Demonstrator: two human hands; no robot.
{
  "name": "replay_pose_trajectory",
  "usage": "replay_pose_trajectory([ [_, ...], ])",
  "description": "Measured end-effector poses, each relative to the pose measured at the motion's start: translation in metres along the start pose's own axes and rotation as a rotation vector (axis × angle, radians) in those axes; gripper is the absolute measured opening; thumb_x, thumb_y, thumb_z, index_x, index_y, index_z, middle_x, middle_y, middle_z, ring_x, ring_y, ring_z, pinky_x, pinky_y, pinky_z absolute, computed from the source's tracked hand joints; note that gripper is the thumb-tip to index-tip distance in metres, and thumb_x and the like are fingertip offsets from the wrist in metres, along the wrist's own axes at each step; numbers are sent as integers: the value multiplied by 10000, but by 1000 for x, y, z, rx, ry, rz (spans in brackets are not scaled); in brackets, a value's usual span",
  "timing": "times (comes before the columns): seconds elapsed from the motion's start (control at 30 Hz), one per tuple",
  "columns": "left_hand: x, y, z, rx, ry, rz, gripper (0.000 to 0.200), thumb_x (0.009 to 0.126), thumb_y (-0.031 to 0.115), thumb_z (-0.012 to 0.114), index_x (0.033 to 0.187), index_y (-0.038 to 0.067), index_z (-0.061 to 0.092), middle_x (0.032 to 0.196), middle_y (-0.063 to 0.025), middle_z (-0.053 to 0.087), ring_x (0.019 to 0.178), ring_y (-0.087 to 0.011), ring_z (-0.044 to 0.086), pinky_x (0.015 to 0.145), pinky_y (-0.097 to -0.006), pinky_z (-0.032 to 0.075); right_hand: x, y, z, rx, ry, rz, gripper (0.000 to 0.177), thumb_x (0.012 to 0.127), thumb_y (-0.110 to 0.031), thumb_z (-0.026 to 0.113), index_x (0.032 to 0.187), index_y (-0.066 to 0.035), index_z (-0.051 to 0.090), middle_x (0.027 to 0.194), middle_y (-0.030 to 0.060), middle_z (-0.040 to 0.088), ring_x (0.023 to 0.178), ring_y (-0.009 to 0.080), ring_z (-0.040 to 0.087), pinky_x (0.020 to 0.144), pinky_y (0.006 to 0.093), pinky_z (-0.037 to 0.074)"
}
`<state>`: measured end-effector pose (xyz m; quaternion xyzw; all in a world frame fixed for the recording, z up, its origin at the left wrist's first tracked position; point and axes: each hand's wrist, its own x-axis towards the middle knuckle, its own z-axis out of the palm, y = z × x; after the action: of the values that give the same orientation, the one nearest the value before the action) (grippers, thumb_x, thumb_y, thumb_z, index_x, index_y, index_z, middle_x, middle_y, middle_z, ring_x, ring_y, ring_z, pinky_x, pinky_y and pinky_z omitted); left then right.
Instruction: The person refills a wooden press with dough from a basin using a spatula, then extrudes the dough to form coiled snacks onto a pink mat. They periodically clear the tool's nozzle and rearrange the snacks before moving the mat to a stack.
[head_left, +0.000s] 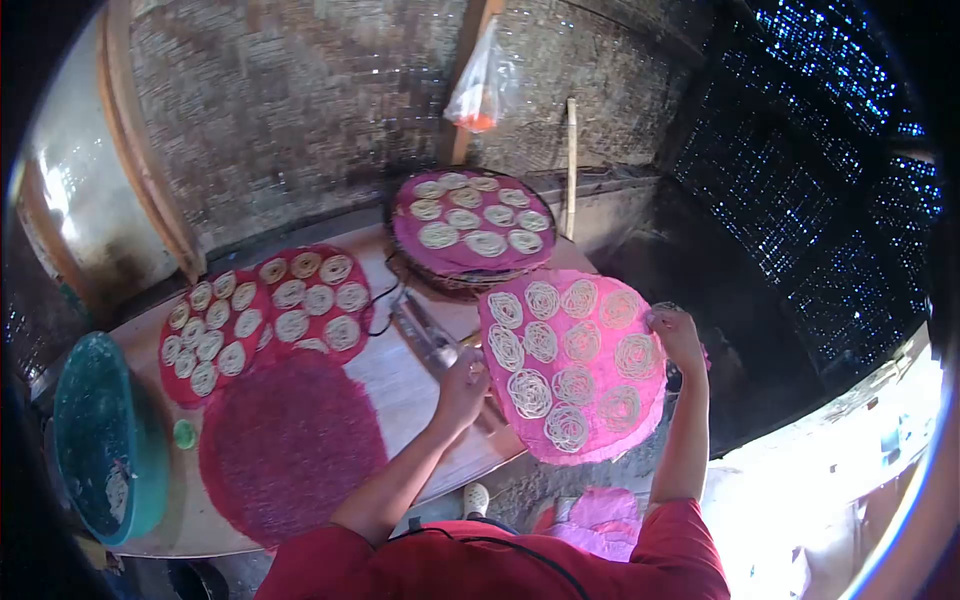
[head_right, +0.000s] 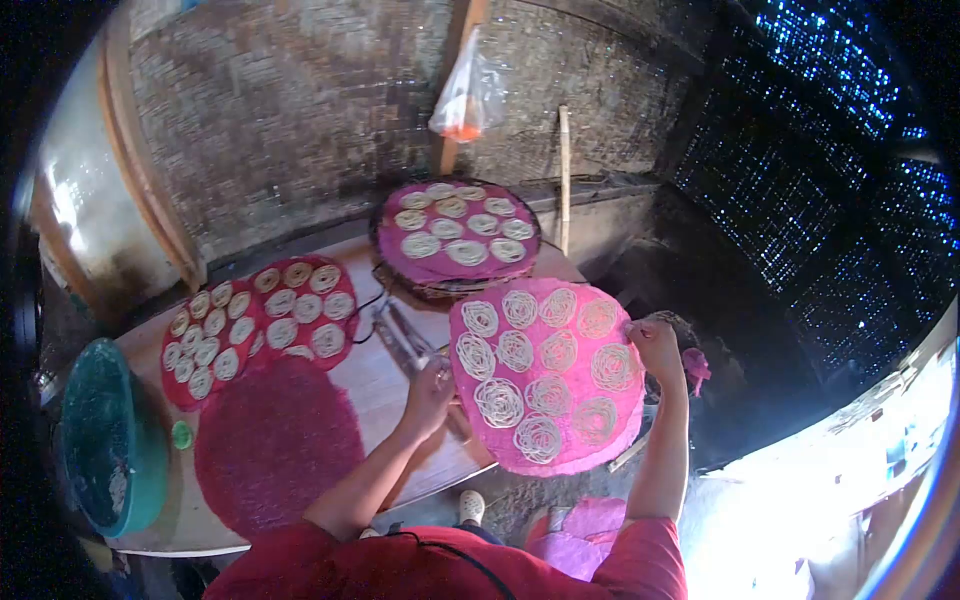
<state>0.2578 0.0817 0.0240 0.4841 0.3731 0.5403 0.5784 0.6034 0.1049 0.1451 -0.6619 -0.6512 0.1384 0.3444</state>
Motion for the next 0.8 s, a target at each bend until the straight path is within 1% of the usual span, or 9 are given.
replay_pose_trajectory([
  [0.1,22,-34,45,143,1,0,179,912,62,473,1079,1,470,897,-106,609,784,-167,626,638,-310,545,23,54,-14,-71,9,17,219,802,-194,592,720,5,635,613,135,587,576,153,555,573,320,432],
  [0.13,27,-43,59,69,5,-16,202,912,49,461,1105,-10,451,954,-132,601,799,-185,631,646,-327,558,31,72,-14,-90,4,9,214,799,-195,589,719,-3,638,633,163,595,578,182,572,581,333,442],
  [0.23,41,-63,82,111,-1,-16,223,912,33,449,1129,-17,433,992,-144,590,798,-188,631,662,-327,563,56,131,-6,-99,-42,-32,234,801,-215,571,726,-4,640,634,180,587,577,208,571,573,348,439],
  [0.33,54,-97,90,26,12,-58,216,921,41,444,1129,-16,429,991,-154,590,785,-182,631,656,-323,566,74,177,12,-83,-73,3,260,808,-239,558,725,-6,640,621,178,575,578,218,567,569,357,435],
  [0.43,62,-119,89,38,35,-78,215,929,60,446,1129,-16,428,994,-161,590,769,-185,634,643,-321,567,87,187,25,-20,-82,-44,272,811,-260,554,733,-16,647,610,174,568,563,227,560,565,366,431],
  [0.57,67,-121,84,70,91,-24,223,933,74,450,1138,-11,425,983,-154,596,731,-192,638,628,-317,566,98,196,39,-39,-95,-20,266,813,-261,553,742,-23,650,630,175,580,571,224,567,568,365,433],
  [0.67,64,-114,82,55,92,-62,223,931,70,453,1141,0,424,968,-143,600,763,-195,636,645,-320,562,98,202,43,23,-103,-31,260,811,-258,559,759,-18,644,655,182,591,588,229,577,578,362,438],
  [0.77,52,-98,76,18,70,-98,208,928,69,456,1124,4,433,964,-139,601,783,-192,631,660,-323,557,82,182,32,-25,-85,-76,241,812,-234,567,765,-8,637,679,186,602,604,217,587,590,352,443],
  [0.8,44,-94,73,-10,37,-132,195,926,69,459,1109,4,441,961,-137,601,792,-191,628,668,-325,554,71,165,23,-30,-108,-32,229,814,-222,567,772,-8,636,671,186,596,605,210,587,594,347,442],
])
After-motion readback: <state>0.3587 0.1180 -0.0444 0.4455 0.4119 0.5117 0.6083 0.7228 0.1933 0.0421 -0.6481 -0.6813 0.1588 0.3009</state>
